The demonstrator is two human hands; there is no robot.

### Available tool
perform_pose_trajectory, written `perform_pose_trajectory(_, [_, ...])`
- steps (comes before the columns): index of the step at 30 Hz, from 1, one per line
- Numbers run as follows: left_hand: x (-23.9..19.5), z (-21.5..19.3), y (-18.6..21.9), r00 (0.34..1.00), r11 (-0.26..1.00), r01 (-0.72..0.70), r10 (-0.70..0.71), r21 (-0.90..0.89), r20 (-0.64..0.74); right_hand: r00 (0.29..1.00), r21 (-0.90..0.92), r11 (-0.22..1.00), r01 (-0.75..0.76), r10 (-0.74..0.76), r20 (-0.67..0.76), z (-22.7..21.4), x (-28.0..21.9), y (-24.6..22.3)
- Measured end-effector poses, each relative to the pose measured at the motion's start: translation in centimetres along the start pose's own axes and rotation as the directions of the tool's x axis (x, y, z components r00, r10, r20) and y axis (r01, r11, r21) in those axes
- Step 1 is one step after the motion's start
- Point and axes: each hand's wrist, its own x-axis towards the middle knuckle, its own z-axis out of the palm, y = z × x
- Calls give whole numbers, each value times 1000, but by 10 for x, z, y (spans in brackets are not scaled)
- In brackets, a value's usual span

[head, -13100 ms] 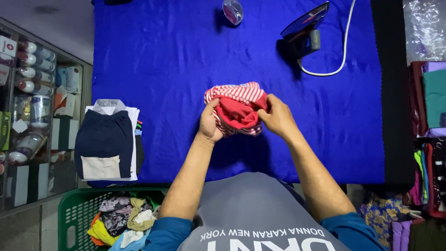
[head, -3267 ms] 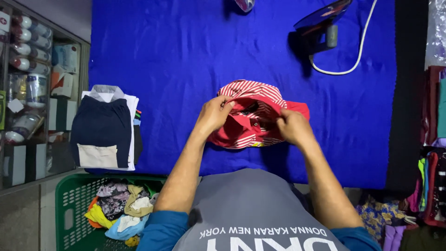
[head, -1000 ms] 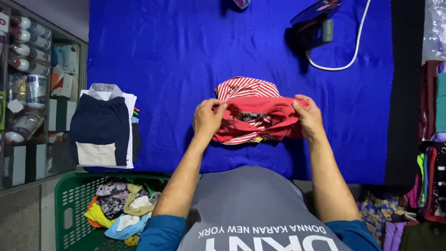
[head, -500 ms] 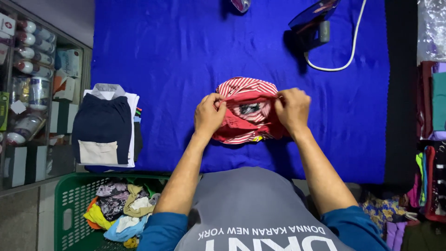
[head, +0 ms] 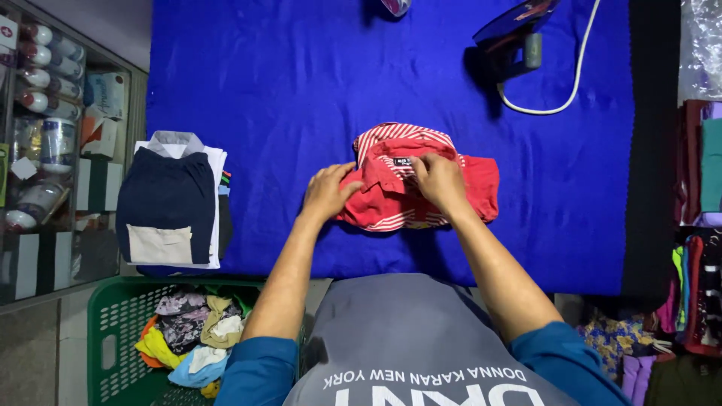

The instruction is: Ironing a red and white striped polo shirt on an ironing board.

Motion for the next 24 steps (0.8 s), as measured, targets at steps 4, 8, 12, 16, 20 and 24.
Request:
perform_pose_trajectory(4, [5,-11,45,991,973,115,-127,200,50,997,-18,998,-61,62,56,32,32,16])
perform_pose_trajectory(8, [3,-13,73,981,956,-189,196,224,-8,770,175,769,-615,539,341,38,43,13])
perform_pose_trajectory(12, [-8,0,78,882,879,-470,471,82,2,905,237,887,-396,333,265,55,39,53])
perform_pose_trajectory(16, [-9,7,71,944,943,-326,320,-64,-84,906,583,809,-82,304,-295,20,22,48])
perform_pose_trajectory(20, [-5,13,79,978,978,-203,201,37,46,683,610,724,321,270,-679,-40,-4,25])
perform_pose_trajectory(24, [10,-18,151,851,838,-523,502,-154,-154,396,421,740,525,225,-890,-95,-13,15])
